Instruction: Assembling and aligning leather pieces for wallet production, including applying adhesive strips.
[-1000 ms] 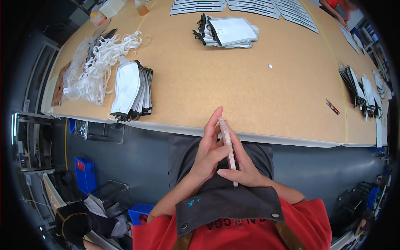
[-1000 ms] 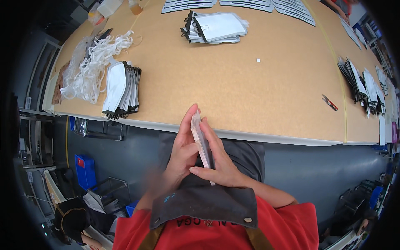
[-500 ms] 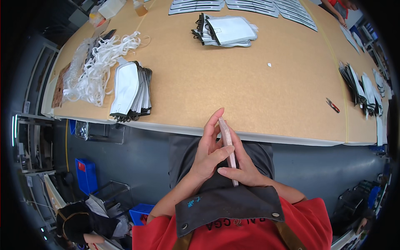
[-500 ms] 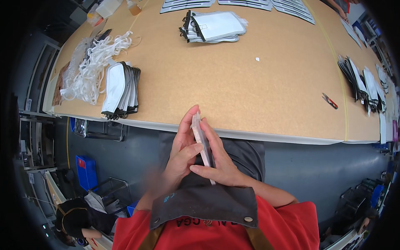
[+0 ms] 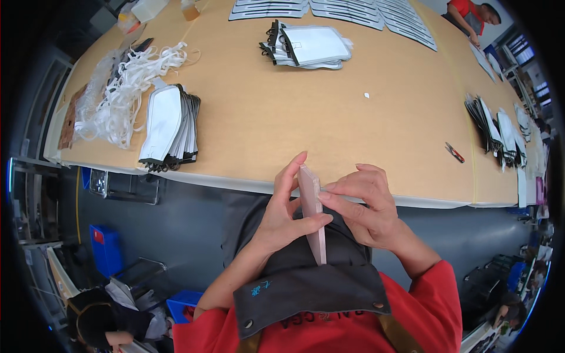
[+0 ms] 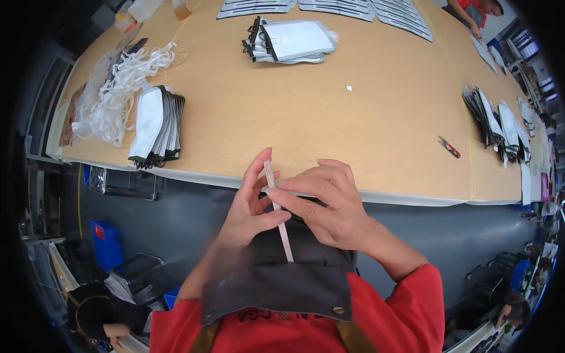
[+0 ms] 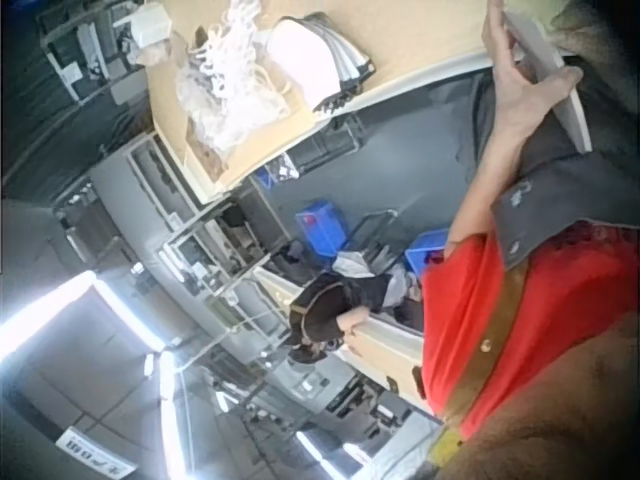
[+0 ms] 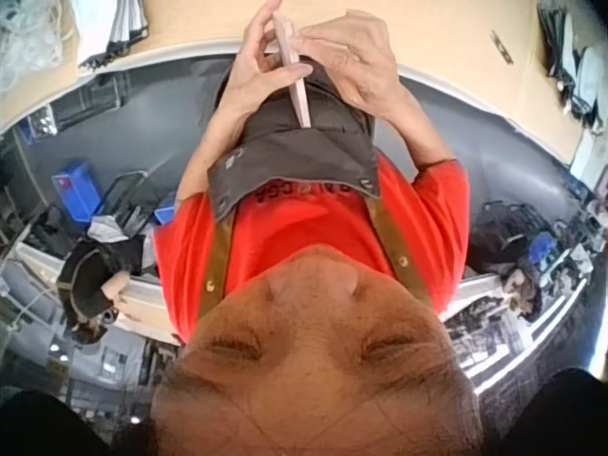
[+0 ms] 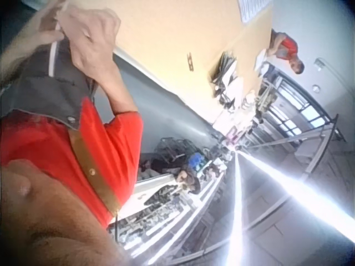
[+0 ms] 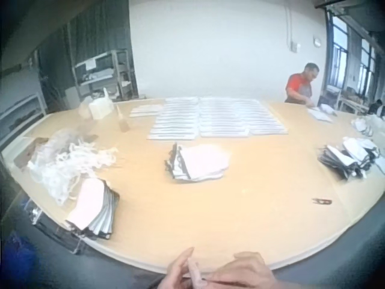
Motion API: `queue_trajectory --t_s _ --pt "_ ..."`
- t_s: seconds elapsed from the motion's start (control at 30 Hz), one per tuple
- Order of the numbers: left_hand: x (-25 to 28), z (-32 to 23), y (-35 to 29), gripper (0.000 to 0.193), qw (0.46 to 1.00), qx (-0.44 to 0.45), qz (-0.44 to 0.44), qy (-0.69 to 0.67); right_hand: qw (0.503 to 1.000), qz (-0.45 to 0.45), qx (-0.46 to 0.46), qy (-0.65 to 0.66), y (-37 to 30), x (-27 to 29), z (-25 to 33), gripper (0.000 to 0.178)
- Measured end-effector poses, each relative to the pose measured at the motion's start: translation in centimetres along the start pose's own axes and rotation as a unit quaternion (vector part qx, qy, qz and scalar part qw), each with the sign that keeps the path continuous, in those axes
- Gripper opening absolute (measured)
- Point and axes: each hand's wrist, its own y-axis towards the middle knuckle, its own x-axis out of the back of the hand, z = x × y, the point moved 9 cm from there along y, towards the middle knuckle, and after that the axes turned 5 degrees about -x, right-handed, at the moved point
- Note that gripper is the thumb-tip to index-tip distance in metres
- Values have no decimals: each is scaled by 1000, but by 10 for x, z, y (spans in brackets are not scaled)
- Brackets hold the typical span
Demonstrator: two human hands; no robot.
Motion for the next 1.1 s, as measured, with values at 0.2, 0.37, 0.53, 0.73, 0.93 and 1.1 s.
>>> queue_trajectory --t_s 0.2,0.37,0.53,0.73,0.93,1.1 --pt "-2 3 -2 109 1000 2 5 19 985 3 78 -155 -6 -2 4 39" --pt "-5 1 -3 109 1000 -1 10 18 977 9 128 -172 -11 -2 3 39" --pt "-4 4 -3 106 1000 4 7 15 972 9 140 -190 -16 -3 3 38" --pt "-2 7 -5 104 1000 24 -6 -2 965 9 158 -210 -18 -5 3 37" --pt "1 7 -5 104 1000 14 -10 10 967 17 150 -204 -21 -9 2 35" --pt "2 5 -5 105 1000 13 -12 4 975 14 133 -179 -26 -12 1 36"
